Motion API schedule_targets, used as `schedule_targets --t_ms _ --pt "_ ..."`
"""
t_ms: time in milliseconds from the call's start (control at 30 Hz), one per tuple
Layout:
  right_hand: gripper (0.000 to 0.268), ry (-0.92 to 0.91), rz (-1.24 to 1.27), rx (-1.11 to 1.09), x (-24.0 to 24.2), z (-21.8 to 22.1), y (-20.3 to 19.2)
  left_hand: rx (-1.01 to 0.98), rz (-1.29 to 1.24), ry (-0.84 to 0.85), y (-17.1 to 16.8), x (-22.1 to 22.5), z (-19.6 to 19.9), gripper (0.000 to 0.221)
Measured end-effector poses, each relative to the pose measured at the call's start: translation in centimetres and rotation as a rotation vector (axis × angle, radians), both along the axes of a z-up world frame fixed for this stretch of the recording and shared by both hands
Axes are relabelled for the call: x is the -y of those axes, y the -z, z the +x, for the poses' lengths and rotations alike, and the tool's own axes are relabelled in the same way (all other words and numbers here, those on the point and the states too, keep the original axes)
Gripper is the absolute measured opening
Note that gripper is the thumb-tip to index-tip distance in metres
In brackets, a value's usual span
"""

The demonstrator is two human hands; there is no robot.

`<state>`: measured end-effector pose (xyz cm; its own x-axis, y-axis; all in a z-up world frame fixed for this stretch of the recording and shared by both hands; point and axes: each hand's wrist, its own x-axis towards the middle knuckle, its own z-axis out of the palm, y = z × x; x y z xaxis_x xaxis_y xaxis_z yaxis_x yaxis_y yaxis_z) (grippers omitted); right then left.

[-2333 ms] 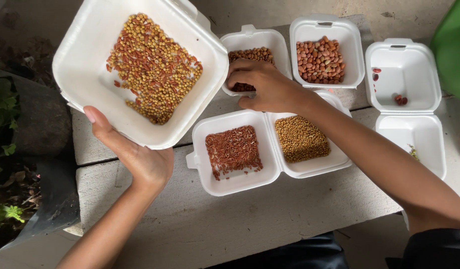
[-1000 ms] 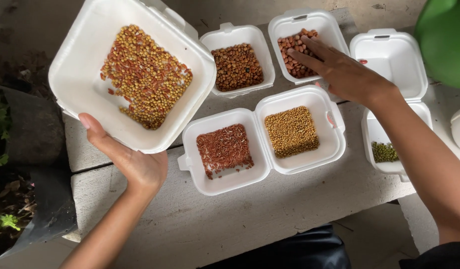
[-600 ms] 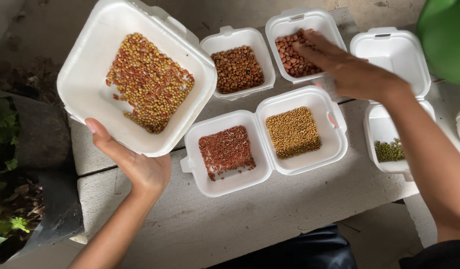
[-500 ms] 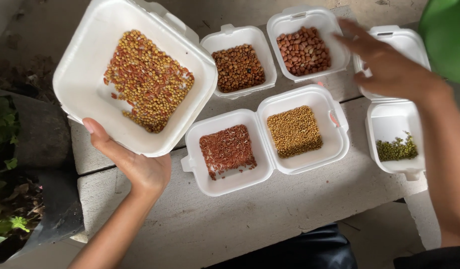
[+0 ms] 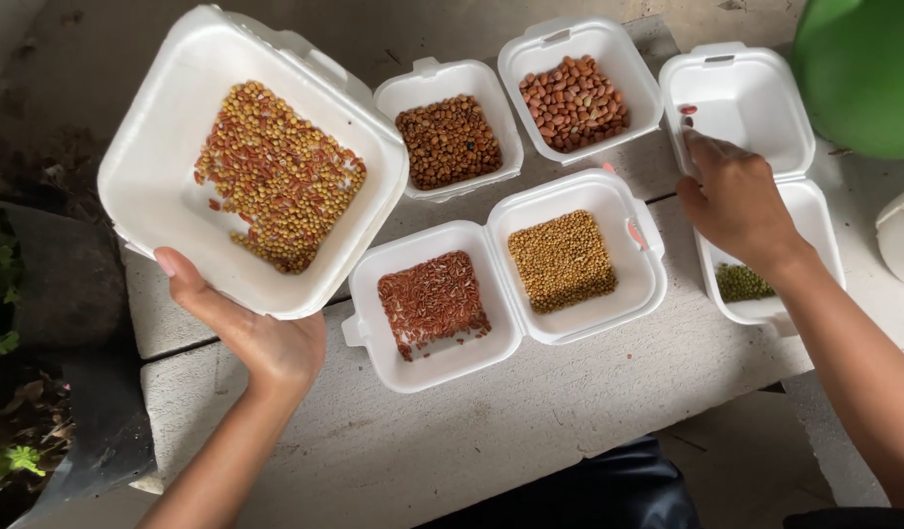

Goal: Sorting various types of seeds into different containers by hand and using a small spoon.

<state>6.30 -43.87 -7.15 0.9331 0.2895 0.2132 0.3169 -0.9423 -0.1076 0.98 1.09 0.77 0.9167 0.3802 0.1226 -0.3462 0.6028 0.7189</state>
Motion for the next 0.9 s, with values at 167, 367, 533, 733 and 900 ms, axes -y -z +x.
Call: schedule_targets --t_ms 167,367,533,733,900 --pt "0.052 -0.015 0.059 0.027 0.6 1.1 -0.4 -0.027 -0.026 0.010 -0.3 0.1 0.0 0.091" --pt "0.044 -0.040 0.066 -0.001 0.1 3.2 -1.9 0.019 -0.007 0.041 0.4 -0.1 0.0 0.087" --pt "0.030 -0.045 -0.016 0.013 1.8 7.4 -0.2 0.008 0.012 0.038 -0.1 0.0 -0.2 0.088" --pt "0.068 0.022 -0.045 -0.157 0.8 8.5 -0.8 -0.019 0.007 0.060 -0.5 0.1 -0.3 0.091" --pt "0.071 -0.008 0.067 -0.194 -0.7 6.9 -2.6 0.001 -0.038 0.070 -0.3 0.1 -0.2 0.089"
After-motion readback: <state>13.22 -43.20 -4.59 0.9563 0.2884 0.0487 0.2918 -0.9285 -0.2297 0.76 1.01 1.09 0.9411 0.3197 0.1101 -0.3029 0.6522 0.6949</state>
